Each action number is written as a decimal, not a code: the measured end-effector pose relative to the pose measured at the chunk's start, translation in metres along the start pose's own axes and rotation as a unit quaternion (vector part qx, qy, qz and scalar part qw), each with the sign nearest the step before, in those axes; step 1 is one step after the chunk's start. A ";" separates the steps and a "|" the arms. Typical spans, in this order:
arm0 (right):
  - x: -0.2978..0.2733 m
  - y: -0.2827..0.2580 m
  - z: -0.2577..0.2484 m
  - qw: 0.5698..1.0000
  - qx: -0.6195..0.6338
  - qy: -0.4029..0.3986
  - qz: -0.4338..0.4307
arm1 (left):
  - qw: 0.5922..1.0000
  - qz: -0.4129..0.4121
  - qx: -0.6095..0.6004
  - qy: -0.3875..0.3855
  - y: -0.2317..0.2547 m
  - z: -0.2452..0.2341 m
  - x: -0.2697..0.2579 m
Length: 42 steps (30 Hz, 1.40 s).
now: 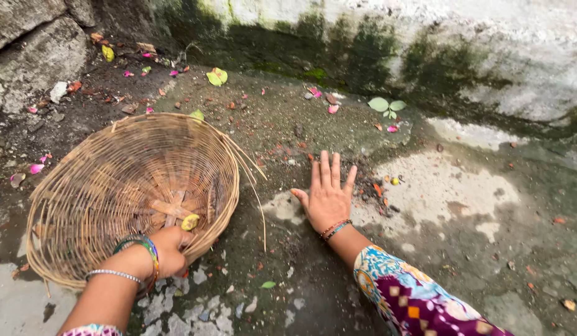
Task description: The person cleans the ground by gathering leaves, petals, and debris by hand and placing them into a woven basket.
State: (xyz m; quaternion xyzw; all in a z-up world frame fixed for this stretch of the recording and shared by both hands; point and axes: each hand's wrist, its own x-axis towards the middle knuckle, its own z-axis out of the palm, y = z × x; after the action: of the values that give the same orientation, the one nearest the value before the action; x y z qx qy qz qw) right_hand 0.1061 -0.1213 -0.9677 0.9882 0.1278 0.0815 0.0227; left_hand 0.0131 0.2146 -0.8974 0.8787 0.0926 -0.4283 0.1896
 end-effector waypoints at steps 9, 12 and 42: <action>0.119 -0.037 -0.014 0.992 0.069 -0.097 -0.036 | 0.997 0.049 -0.051 -0.037 -0.018 -0.005 0.008; 0.132 -0.020 -0.015 0.984 0.070 -0.160 -0.030 | 0.997 0.045 -0.065 -0.005 -0.023 0.002 0.005; -0.037 0.170 0.046 0.963 0.166 -0.027 0.211 | 0.995 -0.028 -0.090 -0.011 -0.041 0.010 0.036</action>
State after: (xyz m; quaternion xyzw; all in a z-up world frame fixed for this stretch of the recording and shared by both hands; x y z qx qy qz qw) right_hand 0.1211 -0.2965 -1.0071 0.9844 -0.0727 0.0355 -0.1560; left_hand 0.0147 0.2478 -0.9414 0.8504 0.1535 -0.4326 0.2572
